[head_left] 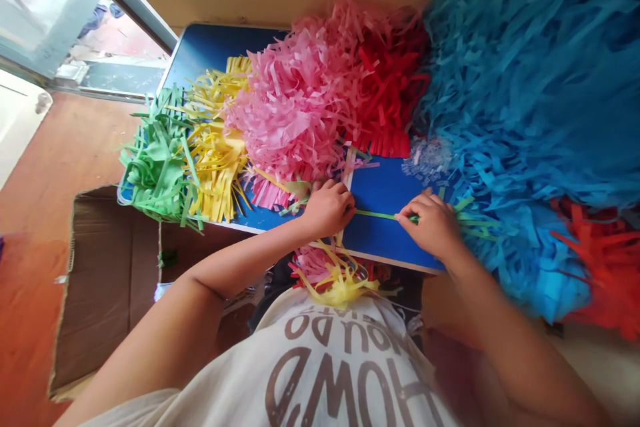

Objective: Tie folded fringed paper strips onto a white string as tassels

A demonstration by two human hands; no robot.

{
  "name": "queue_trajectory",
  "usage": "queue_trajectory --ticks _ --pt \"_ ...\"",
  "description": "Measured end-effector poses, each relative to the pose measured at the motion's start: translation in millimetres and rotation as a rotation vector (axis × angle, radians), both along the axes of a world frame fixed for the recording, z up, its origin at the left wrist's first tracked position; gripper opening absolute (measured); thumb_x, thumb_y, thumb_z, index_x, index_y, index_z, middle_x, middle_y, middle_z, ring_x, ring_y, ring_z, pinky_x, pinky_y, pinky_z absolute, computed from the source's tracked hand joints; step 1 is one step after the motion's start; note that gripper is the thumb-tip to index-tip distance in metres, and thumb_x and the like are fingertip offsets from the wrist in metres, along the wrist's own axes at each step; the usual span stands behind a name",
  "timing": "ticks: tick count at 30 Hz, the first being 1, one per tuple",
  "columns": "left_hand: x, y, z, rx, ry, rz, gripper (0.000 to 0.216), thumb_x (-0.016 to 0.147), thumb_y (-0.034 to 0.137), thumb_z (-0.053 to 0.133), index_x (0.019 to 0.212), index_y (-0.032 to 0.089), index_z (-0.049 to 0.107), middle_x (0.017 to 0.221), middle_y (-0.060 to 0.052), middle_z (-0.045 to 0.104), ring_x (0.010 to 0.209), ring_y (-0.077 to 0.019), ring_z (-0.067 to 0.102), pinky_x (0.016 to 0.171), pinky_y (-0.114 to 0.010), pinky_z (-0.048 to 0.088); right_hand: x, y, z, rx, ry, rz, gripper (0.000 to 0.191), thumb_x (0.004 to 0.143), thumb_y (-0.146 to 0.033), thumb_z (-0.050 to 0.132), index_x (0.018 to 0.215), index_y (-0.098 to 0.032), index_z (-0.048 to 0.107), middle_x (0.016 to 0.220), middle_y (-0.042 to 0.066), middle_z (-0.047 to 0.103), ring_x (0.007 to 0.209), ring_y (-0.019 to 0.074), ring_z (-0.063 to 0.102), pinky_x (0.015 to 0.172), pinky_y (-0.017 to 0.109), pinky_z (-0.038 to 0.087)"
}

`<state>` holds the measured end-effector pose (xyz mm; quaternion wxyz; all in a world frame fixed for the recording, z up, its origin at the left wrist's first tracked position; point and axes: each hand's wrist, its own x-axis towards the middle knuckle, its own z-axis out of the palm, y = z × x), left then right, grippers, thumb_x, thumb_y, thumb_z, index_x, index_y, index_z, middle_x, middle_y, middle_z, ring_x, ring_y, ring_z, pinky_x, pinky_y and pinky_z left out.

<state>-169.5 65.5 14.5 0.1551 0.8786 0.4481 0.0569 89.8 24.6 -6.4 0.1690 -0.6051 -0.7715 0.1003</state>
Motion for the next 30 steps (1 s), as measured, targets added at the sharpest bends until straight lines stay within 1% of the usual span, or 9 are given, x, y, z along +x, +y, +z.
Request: queue_trajectory --ticks 3,6,10,14,17,20,23,26,30 --pt "1.8 1.0 4.6 0.042 -0.028 -0.227 0.024 0.099 0.031 0.050 0.111 0.031 0.070 0.104 -0.006 0.069 0.103 -0.0254 0.052 0.089 -0.044 0.031 -4.6 -2.3 8.6 0.036 -0.045 0.035 0.013 0.088 -0.029 0.065 0.078 -0.023 0.068 0.085 0.002 0.070 0.086 0.0213 0.058 0.071 0.035 0.028" --pt "2.8 0.3 3.2 0.079 -0.017 -0.381 0.033 0.104 0.034 0.040 0.109 0.032 0.072 0.101 -0.006 0.070 0.102 -0.0232 0.052 0.092 -0.044 0.029 -13.3 -7.2 16.3 0.179 -0.067 0.212 0.013 0.093 -0.019 0.059 0.092 -0.023 0.071 0.096 0.001 0.074 0.094 0.0188 0.062 0.081 0.037 0.028" --pt "6.2 -1.7 -6.6 0.161 -0.045 -0.366 0.032 0.103 0.034 0.043 0.101 0.027 0.074 0.104 -0.006 0.071 0.099 -0.0215 0.055 0.090 -0.042 0.030 -23.6 -6.4 14.8 0.315 -0.149 0.370 0.017 0.096 -0.015 0.054 0.090 -0.020 0.069 0.094 0.002 0.075 0.085 0.0142 0.062 0.079 0.036 0.027" --pt "11.5 -1.2 -17.2 0.273 -0.103 -0.319 0.025 0.099 0.027 0.051 0.094 0.023 0.075 0.101 -0.006 0.072 0.093 -0.0193 0.059 0.090 -0.042 0.032 -30.2 1.7 11.7 0.370 -0.203 0.390 0.024 0.096 -0.016 0.053 0.077 -0.018 0.066 0.079 0.002 0.073 0.071 0.0131 0.059 0.076 0.036 0.028" --pt "9.1 0.0 -9.4 0.365 -0.133 -0.293 0.028 0.100 0.024 0.049 0.089 0.022 0.074 0.091 -0.003 0.074 0.084 -0.0170 0.061 0.091 -0.043 0.032 -36.6 0.4 22.6 0.337 -0.091 0.333 0.023 0.095 -0.017 0.053 0.078 -0.018 0.068 0.081 0.002 0.074 0.072 0.0141 0.062 0.078 0.036 0.031" --pt "-2.5 -4.0 18.1 0.437 -0.204 -0.305 0.024 0.100 0.022 0.049 0.100 0.026 0.072 0.093 -0.001 0.075 0.085 -0.0157 0.063 0.098 -0.044 0.031 -43.0 -5.4 47.0 0.119 0.233 0.209 0.023 0.097 -0.027 0.054 0.084 -0.022 0.072 0.091 0.004 0.076 0.083 0.0185 0.067 0.082 0.037 0.038" --pt "-13.3 -11.7 53.4 0.444 -0.281 -0.335 0.024 0.100 0.023 0.049 0.106 0.030 0.071 0.096 0.000 0.076 0.088 -0.0141 0.065 0.105 -0.044 0.030 -47.3 -4.5 75.5 -0.350 0.709 0.169 0.033 0.094 -0.047 0.054 0.086 -0.023 0.076 0.091 0.006 0.076 0.087 0.0228 0.067 0.079 0.037 0.046" --pt "-14.7 -17.3 78.3 0.423 -0.334 -0.330 0.025 0.100 0.024 0.048 0.108 0.031 0.071 0.094 0.000 0.076 0.088 -0.0135 0.066 0.108 -0.043 0.032 -51.9 1.2 92.0 -0.769 1.061 0.187 0.040 0.081 -0.058 0.068 0.077 -0.019 0.076 0.076 0.006 0.073 0.072 0.0195 0.063 0.067 0.032 0.046" --pt "-10.2 -23.3 86.7 0.399 -0.495 -0.202 0.023 0.100 0.033 0.051 0.100 0.025 0.073 0.089 -0.002 0.077 0.083 -0.0140 0.069 0.104 -0.041 0.040 -66.3 -2.5 90.8 -0.842 1.398 0.048 0.037 0.059 -0.052 0.087 0.065 -0.020 0.071 0.063 0.001 0.066 0.058 0.0116 0.054 0.054 0.024 0.041"
